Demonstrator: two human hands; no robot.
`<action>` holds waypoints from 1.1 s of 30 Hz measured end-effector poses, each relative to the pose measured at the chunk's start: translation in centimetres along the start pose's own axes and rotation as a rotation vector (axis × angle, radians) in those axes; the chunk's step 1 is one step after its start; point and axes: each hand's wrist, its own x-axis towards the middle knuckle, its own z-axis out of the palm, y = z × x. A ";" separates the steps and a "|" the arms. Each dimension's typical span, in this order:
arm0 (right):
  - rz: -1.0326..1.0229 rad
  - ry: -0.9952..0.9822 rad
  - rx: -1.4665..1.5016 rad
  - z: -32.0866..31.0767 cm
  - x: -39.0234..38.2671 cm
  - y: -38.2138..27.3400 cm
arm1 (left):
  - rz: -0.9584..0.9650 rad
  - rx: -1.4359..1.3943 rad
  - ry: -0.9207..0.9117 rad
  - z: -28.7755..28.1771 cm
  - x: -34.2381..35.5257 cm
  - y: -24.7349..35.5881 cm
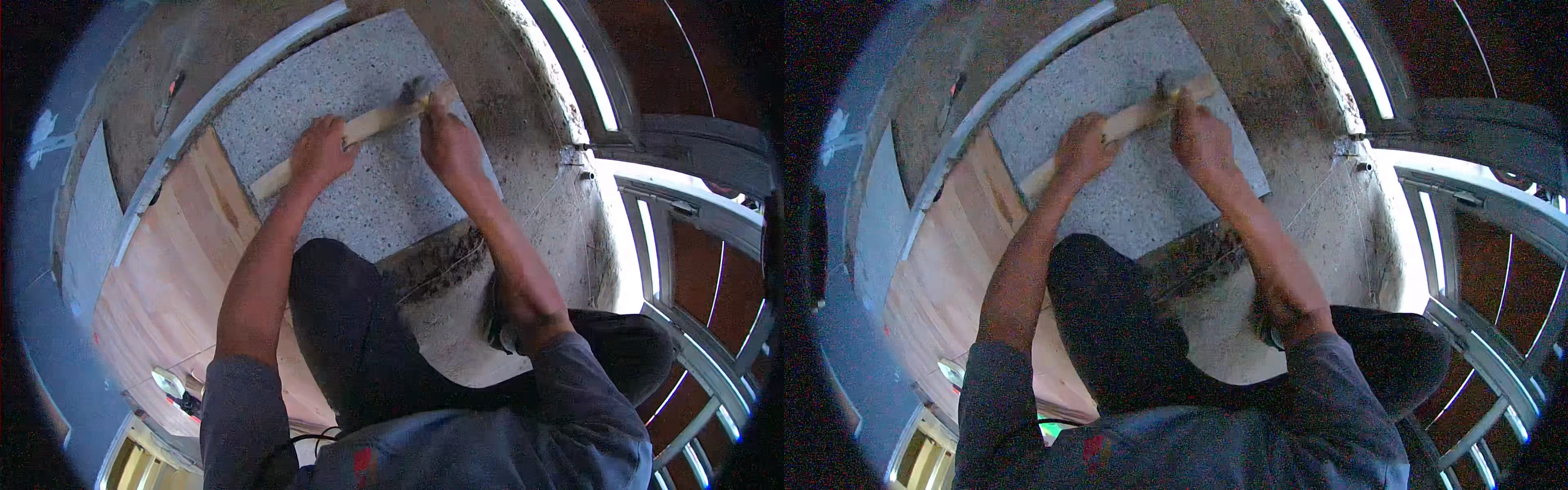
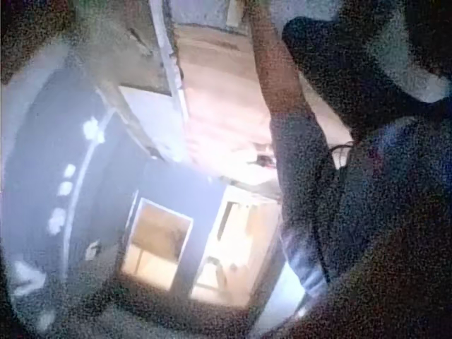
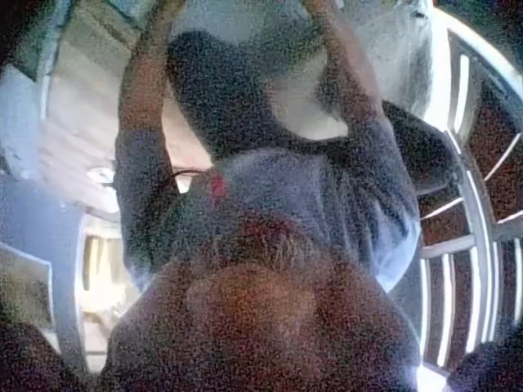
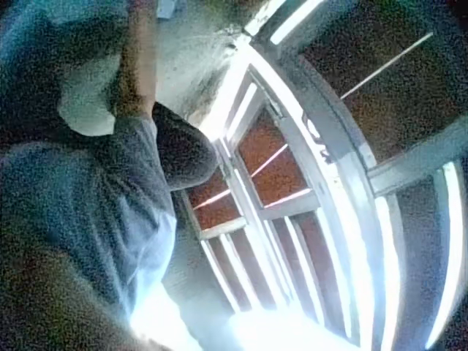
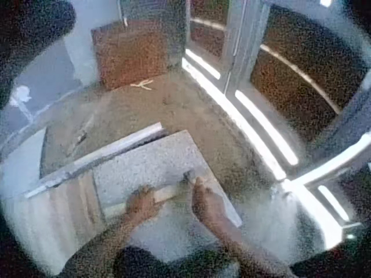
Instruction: Aligning and tapping a floor tile into place using a wooden block and a hammer.
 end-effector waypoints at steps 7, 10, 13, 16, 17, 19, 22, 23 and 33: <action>0.003 0.031 -0.013 -0.3 0.5 -0.2 | -0.037 0.045 -0.113 -0.5 0.5 0.3; -0.005 0.028 0.000 0.7 0.0 -0.1 | -0.056 0.052 -0.106 -0.5 0.5 0.4; -0.013 0.002 -0.010 1.5 -0.4 0.3 | -0.045 0.041 -0.049 -0.2 0.4 0.3; 0.004 0.018 -0.005 2.0 -0.7 0.4 | -0.009 0.015 -0.037 -0.2 0.3 0.1; 0.007 0.018 0.003 2.0 -0.7 0.3 | -0.024 0.024 -0.052 -0.2 0.3 0.1; -0.009 -0.023 -0.006 2.0 -0.6 0.2 | -0.037 0.047 -0.103 -0.4 0.4 0.2; 0.012 -0.070 -0.037 1.6 -0.3 0.0 | -0.105 0.047 -0.130 -0.8 0.5 0.8; -0.002 -0.066 -0.033 1.4 -0.2 0.0 | -0.097 0.051 -0.108 -1.0 0.5 0.9; -0.045 -0.057 -0.022 2.1 -0.4 -1.1 | -0.061 0.065 -0.091 -0.5 0.2 0.4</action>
